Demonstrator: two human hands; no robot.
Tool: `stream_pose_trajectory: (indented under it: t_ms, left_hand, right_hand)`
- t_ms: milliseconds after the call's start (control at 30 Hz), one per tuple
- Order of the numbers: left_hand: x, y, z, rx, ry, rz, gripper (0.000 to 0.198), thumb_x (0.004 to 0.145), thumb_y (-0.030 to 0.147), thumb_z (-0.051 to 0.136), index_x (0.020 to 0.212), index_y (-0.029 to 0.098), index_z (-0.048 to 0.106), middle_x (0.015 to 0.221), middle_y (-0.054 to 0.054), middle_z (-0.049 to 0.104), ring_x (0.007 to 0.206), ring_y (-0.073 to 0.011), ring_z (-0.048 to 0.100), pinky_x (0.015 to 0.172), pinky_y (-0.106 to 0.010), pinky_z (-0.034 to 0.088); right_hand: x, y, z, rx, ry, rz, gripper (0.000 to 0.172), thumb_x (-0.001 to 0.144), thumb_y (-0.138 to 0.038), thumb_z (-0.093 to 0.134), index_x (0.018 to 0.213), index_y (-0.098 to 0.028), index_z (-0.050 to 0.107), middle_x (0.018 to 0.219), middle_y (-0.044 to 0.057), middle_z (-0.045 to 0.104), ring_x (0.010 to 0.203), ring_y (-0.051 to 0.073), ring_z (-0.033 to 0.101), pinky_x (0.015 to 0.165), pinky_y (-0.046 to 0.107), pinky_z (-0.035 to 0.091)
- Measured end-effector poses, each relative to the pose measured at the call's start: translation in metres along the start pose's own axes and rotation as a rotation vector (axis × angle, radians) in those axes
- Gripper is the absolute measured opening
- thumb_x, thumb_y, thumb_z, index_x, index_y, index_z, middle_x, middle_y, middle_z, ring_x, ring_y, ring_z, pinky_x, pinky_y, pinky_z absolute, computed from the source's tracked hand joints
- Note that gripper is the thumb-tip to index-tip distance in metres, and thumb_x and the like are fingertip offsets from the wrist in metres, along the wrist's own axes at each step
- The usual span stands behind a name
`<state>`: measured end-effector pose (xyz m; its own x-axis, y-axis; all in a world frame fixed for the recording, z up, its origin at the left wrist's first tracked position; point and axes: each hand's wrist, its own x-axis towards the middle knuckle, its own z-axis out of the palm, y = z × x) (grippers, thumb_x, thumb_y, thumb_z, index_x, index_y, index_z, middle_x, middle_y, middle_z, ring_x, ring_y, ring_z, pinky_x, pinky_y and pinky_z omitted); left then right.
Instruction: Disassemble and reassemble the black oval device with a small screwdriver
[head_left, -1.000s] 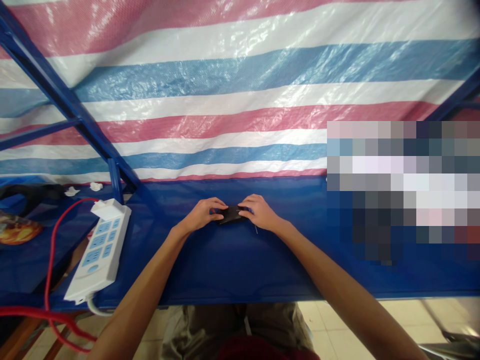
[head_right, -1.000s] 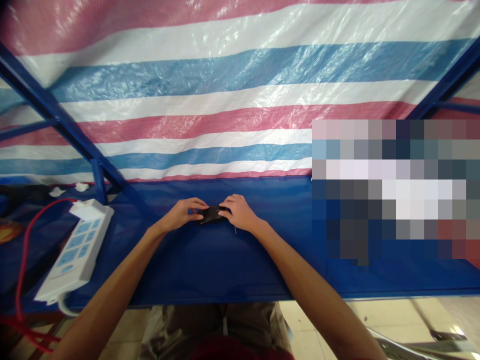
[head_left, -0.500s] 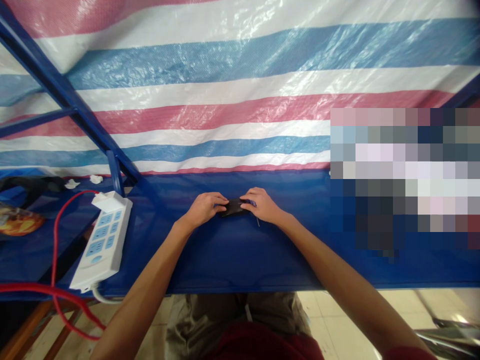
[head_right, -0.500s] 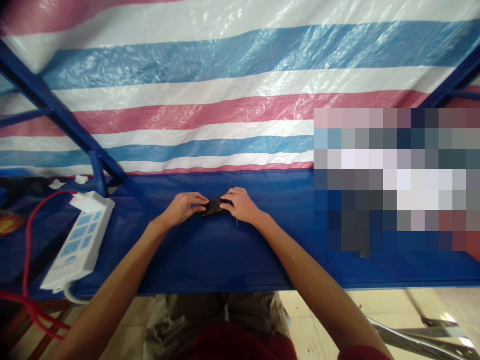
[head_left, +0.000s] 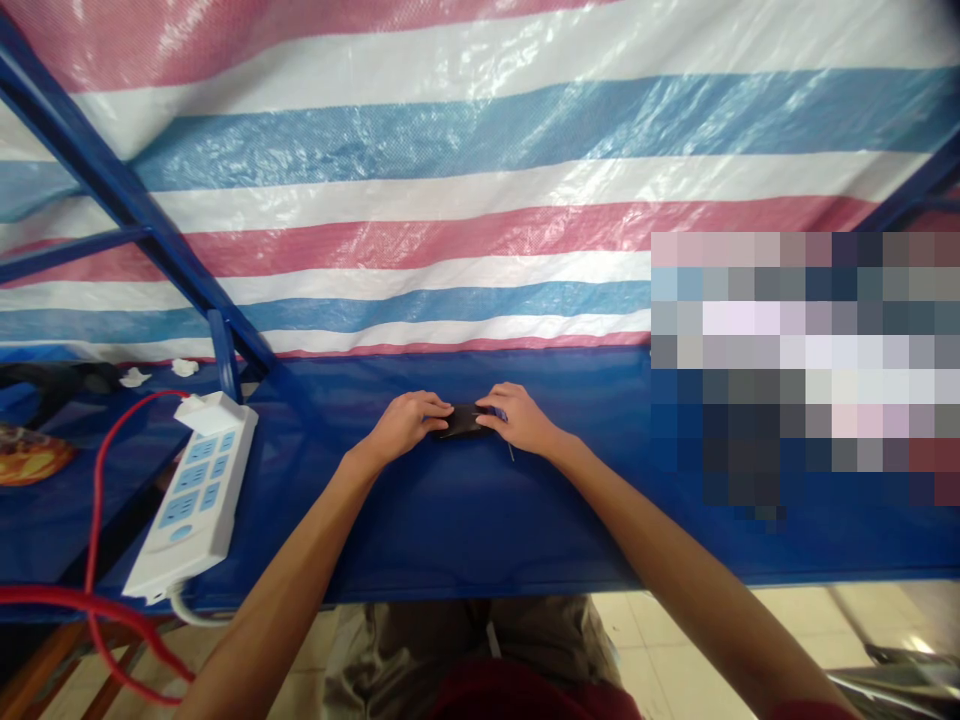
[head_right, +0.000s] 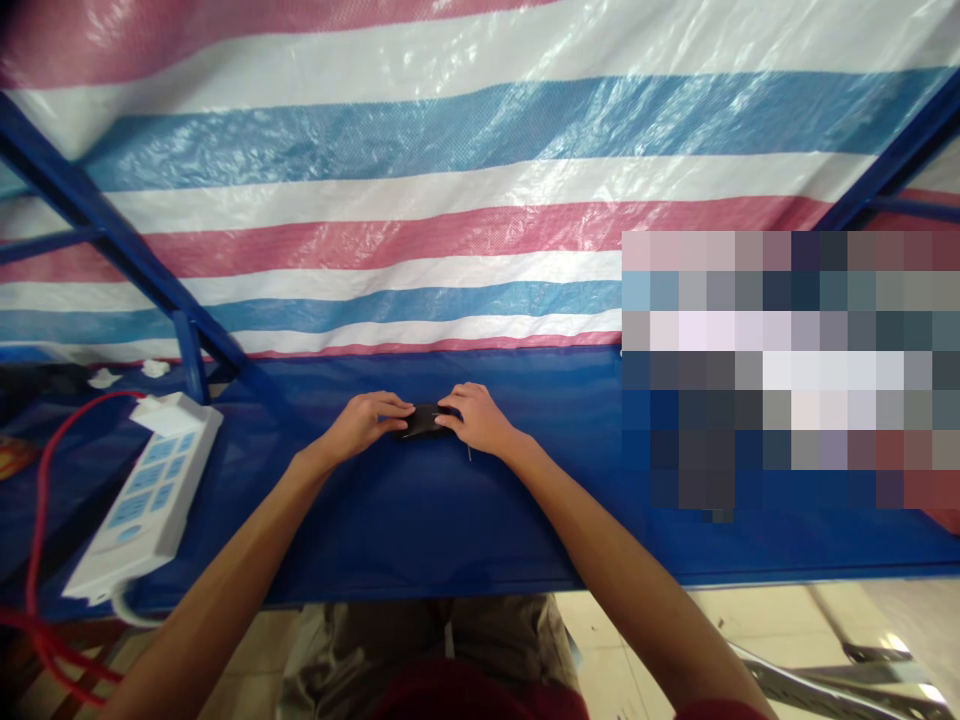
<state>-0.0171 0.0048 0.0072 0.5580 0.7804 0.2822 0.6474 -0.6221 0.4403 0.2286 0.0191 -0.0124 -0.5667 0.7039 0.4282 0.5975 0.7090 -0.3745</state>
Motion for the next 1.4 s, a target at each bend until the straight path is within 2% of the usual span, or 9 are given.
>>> stream_pose_trajectory:
  t_ms: [333, 567, 800, 900, 1000, 1100, 1167, 1267, 1400]
  left_hand:
    - [-0.001, -0.001, -0.003, -0.016, 0.021, -0.003, 0.023, 0.086, 0.035, 0.063, 0.101, 0.022, 0.073, 0.102, -0.006, 0.073, 0.092, -0.0220, 0.067, 0.085, -0.034, 0.051]
    - [-0.001, 0.010, -0.002, 0.171, -0.047, 0.018, 0.058, 0.074, 0.053, 0.070, 0.123, 0.023, 0.060, 0.106, -0.007, 0.061, 0.095, -0.0231, 0.061, 0.087, -0.036, 0.048]
    - [-0.003, 0.011, 0.003, 0.269, -0.018, 0.034, 0.047, 0.084, 0.046, 0.061, 0.124, 0.021, 0.058, 0.109, -0.009, 0.060, 0.098, -0.0238, 0.058, 0.090, -0.039, 0.045]
    - [-0.003, 0.012, 0.004, 0.283, 0.006, 0.019, 0.042, 0.090, 0.045, 0.053, 0.124, 0.020, 0.058, 0.109, -0.009, 0.062, 0.098, -0.0235, 0.059, 0.089, -0.038, 0.045]
    - [-0.002, 0.014, 0.003, 0.272, 0.009, -0.006, 0.038, 0.098, 0.039, 0.039, 0.124, 0.019, 0.058, 0.107, -0.009, 0.066, 0.096, -0.0225, 0.061, 0.086, -0.037, 0.045]
    - [-0.001, 0.016, 0.002, 0.281, 0.011, -0.039, 0.041, 0.101, 0.034, 0.026, 0.128, 0.019, 0.054, 0.103, -0.008, 0.069, 0.092, -0.0208, 0.063, 0.085, -0.037, 0.045]
    - [-0.001, 0.017, 0.004, 0.299, 0.038, -0.007, 0.043, 0.101, 0.039, 0.029, 0.135, 0.020, 0.048, 0.113, -0.009, 0.066, 0.101, -0.0216, 0.061, 0.090, -0.038, 0.043]
    - [-0.001, 0.018, 0.009, 0.300, 0.044, 0.110, 0.055, 0.092, 0.053, 0.045, 0.138, 0.022, 0.044, 0.134, -0.011, 0.052, 0.121, -0.0252, 0.050, 0.101, -0.040, 0.038]
    - [-0.002, 0.016, 0.016, 0.298, 0.000, 0.129, 0.047, 0.094, 0.049, 0.044, 0.134, 0.024, 0.050, 0.132, -0.010, 0.054, 0.117, -0.0247, 0.053, 0.100, -0.041, 0.041]
  right_hand:
    - [0.000, 0.000, 0.000, 0.002, 0.006, -0.009, 0.023, 0.086, -0.033, 0.062, 0.101, -0.016, 0.069, 0.094, 0.008, 0.067, 0.092, 0.021, 0.059, 0.090, 0.039, 0.042]
    - [0.000, -0.001, 0.000, -0.006, 0.009, -0.013, 0.023, 0.087, -0.033, 0.061, 0.101, -0.017, 0.069, 0.093, 0.008, 0.067, 0.091, 0.021, 0.058, 0.091, 0.039, 0.041]
    - [-0.002, -0.004, -0.002, -0.022, 0.020, -0.013, 0.026, 0.090, -0.034, 0.055, 0.104, -0.017, 0.068, 0.099, 0.009, 0.067, 0.096, 0.022, 0.058, 0.095, 0.041, 0.040]
    - [-0.003, -0.005, -0.003, -0.026, 0.011, -0.047, 0.038, 0.083, -0.038, 0.064, 0.114, -0.016, 0.064, 0.108, 0.011, 0.065, 0.101, 0.025, 0.057, 0.097, 0.043, 0.039]
    - [-0.003, -0.005, -0.003, -0.024, 0.013, -0.071, 0.048, 0.078, -0.030, 0.068, 0.123, -0.016, 0.058, 0.113, 0.011, 0.064, 0.105, 0.026, 0.055, 0.099, 0.046, 0.038]
    - [-0.003, -0.006, -0.002, 0.008, 0.034, -0.052, 0.042, 0.082, -0.024, 0.062, 0.124, -0.018, 0.056, 0.112, 0.010, 0.067, 0.103, 0.024, 0.058, 0.103, 0.048, 0.035]
    - [-0.003, -0.006, -0.001, 0.028, 0.044, -0.042, 0.039, 0.086, -0.027, 0.058, 0.123, -0.017, 0.056, 0.112, 0.010, 0.067, 0.101, 0.022, 0.060, 0.105, 0.047, 0.034]
    - [-0.002, -0.007, 0.000, 0.034, 0.057, -0.029, 0.035, 0.091, -0.033, 0.052, 0.121, -0.016, 0.058, 0.108, 0.009, 0.069, 0.099, 0.020, 0.061, 0.105, 0.043, 0.033]
    - [-0.001, -0.007, 0.000, -0.051, 0.135, 0.086, 0.033, 0.096, -0.035, 0.041, 0.117, -0.018, 0.061, 0.103, 0.008, 0.069, 0.100, 0.020, 0.059, 0.098, 0.038, 0.037]
